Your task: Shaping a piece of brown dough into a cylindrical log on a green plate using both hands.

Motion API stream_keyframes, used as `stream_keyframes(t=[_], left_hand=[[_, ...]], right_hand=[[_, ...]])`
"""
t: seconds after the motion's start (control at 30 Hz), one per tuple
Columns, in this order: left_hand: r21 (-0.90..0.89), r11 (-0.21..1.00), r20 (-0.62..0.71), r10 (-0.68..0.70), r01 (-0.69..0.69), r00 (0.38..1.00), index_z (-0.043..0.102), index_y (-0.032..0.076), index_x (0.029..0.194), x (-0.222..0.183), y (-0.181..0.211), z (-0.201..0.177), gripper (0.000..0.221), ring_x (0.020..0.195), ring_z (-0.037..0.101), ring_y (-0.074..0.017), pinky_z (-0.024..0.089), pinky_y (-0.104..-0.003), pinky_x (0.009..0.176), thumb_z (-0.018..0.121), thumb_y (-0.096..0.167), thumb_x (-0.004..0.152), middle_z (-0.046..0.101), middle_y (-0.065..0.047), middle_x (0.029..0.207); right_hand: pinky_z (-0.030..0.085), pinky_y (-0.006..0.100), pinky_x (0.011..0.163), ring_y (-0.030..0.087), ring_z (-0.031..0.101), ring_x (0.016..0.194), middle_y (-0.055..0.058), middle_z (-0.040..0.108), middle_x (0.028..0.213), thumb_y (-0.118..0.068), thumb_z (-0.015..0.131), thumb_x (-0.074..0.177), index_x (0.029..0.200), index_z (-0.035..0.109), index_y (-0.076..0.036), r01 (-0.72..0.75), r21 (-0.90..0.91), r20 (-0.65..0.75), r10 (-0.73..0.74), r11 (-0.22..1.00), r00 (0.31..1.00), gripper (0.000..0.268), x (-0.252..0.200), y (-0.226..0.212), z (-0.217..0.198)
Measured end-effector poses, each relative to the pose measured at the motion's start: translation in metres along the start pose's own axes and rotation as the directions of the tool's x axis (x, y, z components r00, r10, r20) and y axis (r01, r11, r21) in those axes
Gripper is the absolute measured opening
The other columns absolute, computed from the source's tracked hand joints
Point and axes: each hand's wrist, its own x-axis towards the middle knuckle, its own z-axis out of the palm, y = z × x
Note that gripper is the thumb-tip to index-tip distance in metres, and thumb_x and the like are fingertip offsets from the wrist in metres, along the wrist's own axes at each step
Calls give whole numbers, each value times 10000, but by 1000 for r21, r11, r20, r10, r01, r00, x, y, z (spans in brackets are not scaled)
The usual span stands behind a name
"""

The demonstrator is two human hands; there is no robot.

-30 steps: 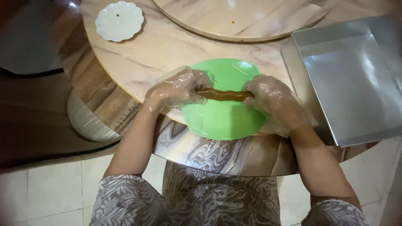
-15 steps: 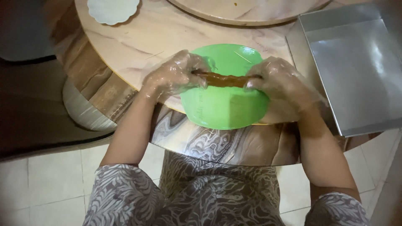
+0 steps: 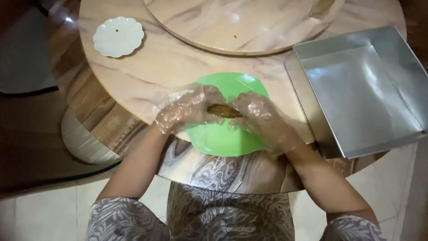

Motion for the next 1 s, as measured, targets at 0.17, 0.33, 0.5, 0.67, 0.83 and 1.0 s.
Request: stream_keyframes(t=[0.17,0.33,0.5,0.67,0.83,1.0], left_hand=[[137,990,18,30,-33,999,728,55,1029,4,-4,13,391,854,695,-317,578,-406,825,781,382,820,712,-174,945],[191,981,6,33,-34,999,733,106,1000,9,8,6,257,790,693,-251,559,-358,797,729,330,875,708,-88,887],[160,987,26,-1,-3,1000,732,108,1001,10,14,5,264,804,695,-259,565,-386,784,730,340,875,717,-99,889],[240,969,41,-68,56,997,712,111,1076,7,24,-1,352,912,666,-269,537,-387,843,699,402,878,691,-103,943],[205,972,79,-129,110,989,692,127,1170,-5,4,0,684,1047,646,-300,526,-419,949,563,711,838,690,-144,1076],[105,955,78,-284,276,956,668,92,1153,-11,9,2,423,1089,608,-315,508,-427,953,678,410,874,652,-136,1120]], right_hand=[[546,364,823,234,620,925,57,587,947,-491,591,972,1156,611,-122,-89,-109,248,114,990,962,413,16,1,2],[561,314,795,195,639,887,28,590,887,-403,587,995,1094,625,-144,-170,-276,514,295,946,806,280,40,-6,13],[578,284,793,168,653,866,20,602,850,-315,586,1014,1068,647,-149,-246,-362,651,433,899,624,185,48,-20,16],[589,305,814,185,656,876,46,622,866,-241,640,981,1086,666,-122,-305,-284,516,413,909,750,161,34,-28,-5],[599,367,805,248,663,888,79,646,903,-126,836,821,1072,670,-81,-169,-31,-19,169,985,985,305,24,-48,-38],[533,473,996,223,636,971,25,615,907,-149,816,815,985,703,-141,-576,-118,407,568,809,715,204,33,-41,-48]])
